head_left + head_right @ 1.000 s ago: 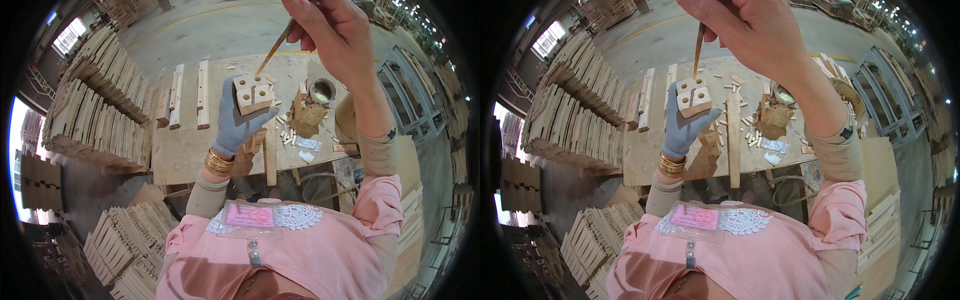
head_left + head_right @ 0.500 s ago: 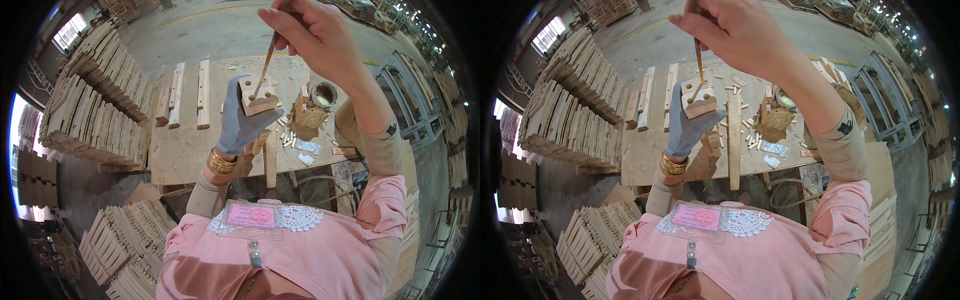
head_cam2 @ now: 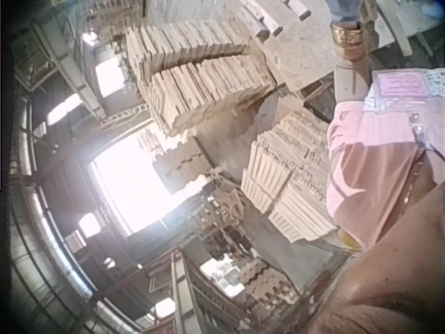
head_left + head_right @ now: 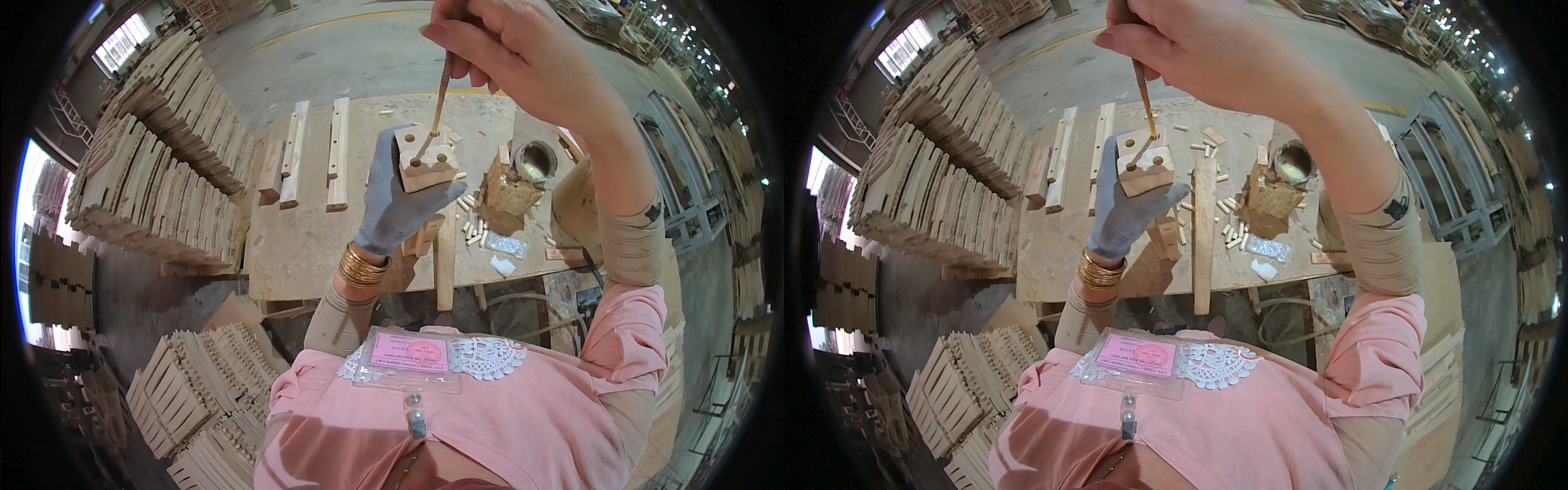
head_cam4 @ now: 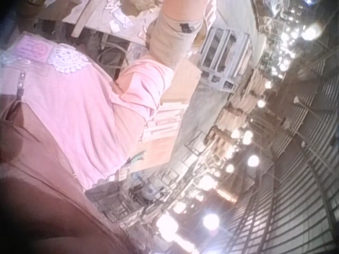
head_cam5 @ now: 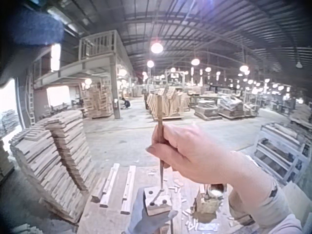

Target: The person is assembling small wooden pieces by inserting cylindrical dowels into pre-drilled holes. They use a brush to apply glue to the dowels and then insert them into the holes of the wooden blocks. The person handles the wooden blocks and dowels with gloved hands, occasionally adjusting their position to access different parts of the assembly.

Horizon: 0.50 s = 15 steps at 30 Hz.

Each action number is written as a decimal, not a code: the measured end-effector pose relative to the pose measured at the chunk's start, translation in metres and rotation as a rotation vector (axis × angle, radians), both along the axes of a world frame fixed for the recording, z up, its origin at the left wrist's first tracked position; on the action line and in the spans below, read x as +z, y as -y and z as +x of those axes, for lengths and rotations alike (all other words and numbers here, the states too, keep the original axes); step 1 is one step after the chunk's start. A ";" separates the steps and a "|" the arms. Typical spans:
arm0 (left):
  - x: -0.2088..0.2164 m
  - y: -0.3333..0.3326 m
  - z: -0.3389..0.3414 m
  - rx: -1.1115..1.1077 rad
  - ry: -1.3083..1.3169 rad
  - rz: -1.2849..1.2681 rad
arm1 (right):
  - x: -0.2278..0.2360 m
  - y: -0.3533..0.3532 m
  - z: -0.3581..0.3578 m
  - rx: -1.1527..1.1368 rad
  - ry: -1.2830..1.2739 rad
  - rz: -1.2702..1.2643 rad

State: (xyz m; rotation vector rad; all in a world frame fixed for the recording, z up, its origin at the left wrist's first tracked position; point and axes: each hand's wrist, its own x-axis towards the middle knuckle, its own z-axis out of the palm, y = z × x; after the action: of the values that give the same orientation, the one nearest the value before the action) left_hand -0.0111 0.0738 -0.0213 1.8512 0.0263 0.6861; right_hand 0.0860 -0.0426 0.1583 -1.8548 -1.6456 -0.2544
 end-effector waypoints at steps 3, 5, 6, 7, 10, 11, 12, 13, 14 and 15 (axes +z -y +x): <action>0.001 -0.005 -0.002 0.003 0.044 0.011 | 0.017 0.006 -0.019 -0.021 -0.035 -0.133; -0.002 -0.009 0.000 0.051 0.102 0.178 | 0.020 0.010 -0.005 0.074 -0.084 -0.212; -0.003 -0.009 0.001 0.012 0.125 0.125 | 0.023 0.014 -0.002 0.128 -0.085 -0.254; -0.005 -0.008 0.003 -0.036 0.149 0.068 | 0.027 0.017 -0.001 0.172 -0.089 -0.301; -0.008 -0.009 0.005 -0.110 0.193 0.002 | 0.040 0.030 -0.007 0.238 -0.107 -0.281; -0.008 -0.009 0.005 -0.118 0.201 0.000 | 0.030 0.032 -0.003 0.256 -0.176 -0.157; -0.007 -0.008 0.005 -0.151 0.213 -0.068 | 0.024 0.036 0.000 0.245 -0.227 -0.045; -0.006 -0.006 0.005 -0.188 0.224 -0.135 | 0.017 0.039 0.002 0.234 -0.273 0.068; -0.005 -0.004 0.005 -0.227 0.235 -0.204 | 0.013 0.044 0.002 0.194 -0.301 0.169; -0.005 -0.003 0.005 -0.217 0.227 -0.211 | 0.009 0.048 0.001 0.103 -0.343 0.261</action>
State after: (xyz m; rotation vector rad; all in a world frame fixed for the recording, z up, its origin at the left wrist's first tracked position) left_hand -0.0062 0.0769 -0.0262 1.5395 -0.2389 0.7084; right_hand 0.0871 -0.0908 0.1678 -1.5178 -1.3934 -0.0949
